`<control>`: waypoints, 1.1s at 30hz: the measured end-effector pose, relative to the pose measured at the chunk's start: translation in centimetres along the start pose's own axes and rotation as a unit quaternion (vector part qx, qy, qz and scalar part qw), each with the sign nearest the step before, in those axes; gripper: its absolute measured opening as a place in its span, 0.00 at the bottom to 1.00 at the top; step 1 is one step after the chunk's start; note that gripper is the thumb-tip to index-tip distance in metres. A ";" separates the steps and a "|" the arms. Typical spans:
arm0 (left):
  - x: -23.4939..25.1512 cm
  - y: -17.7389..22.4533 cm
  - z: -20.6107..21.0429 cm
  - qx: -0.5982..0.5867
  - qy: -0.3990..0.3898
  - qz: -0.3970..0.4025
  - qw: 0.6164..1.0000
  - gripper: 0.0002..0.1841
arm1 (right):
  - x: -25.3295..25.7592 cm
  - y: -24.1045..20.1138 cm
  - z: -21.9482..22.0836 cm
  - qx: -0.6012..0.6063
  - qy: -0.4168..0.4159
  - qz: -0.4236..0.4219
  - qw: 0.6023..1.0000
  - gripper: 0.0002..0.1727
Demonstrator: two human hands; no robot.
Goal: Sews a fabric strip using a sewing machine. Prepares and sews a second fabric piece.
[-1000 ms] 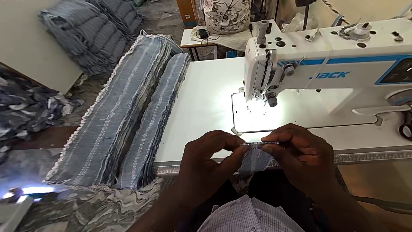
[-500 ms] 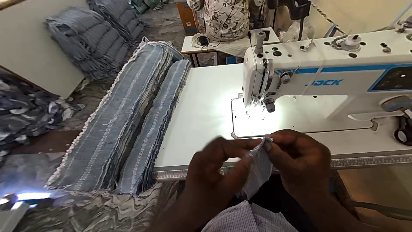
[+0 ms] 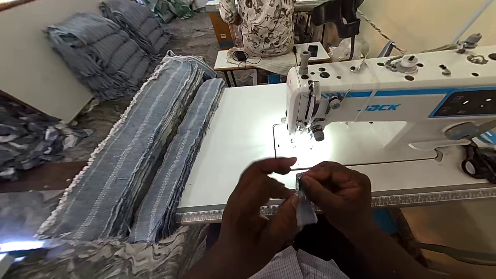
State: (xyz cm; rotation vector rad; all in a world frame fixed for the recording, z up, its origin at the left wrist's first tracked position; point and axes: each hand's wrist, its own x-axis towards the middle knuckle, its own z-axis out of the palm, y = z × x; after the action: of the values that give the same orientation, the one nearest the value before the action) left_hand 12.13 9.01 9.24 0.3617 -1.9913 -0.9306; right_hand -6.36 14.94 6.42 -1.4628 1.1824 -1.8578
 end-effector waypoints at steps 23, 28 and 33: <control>1.3 -0.7 0.7 -0.127 0.033 -0.215 0.968 0.14 | -2.0 1.0 1.3 -0.301 0.001 -0.154 0.941 0.14; 2.0 -2.5 2.8 -0.165 0.036 -0.250 0.953 0.07 | -1.0 2.3 -0.4 -0.132 0.065 0.051 0.988 0.10; 5.2 -7.5 3.4 -0.079 -0.146 -0.377 0.911 0.10 | -0.3 4.5 -2.8 -0.318 0.025 0.142 0.937 0.09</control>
State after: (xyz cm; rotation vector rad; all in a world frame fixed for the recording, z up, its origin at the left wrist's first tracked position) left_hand 5.69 2.58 5.72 0.9900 -2.0372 -1.6974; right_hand -9.49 13.85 2.22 -1.4446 2.0305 -1.3786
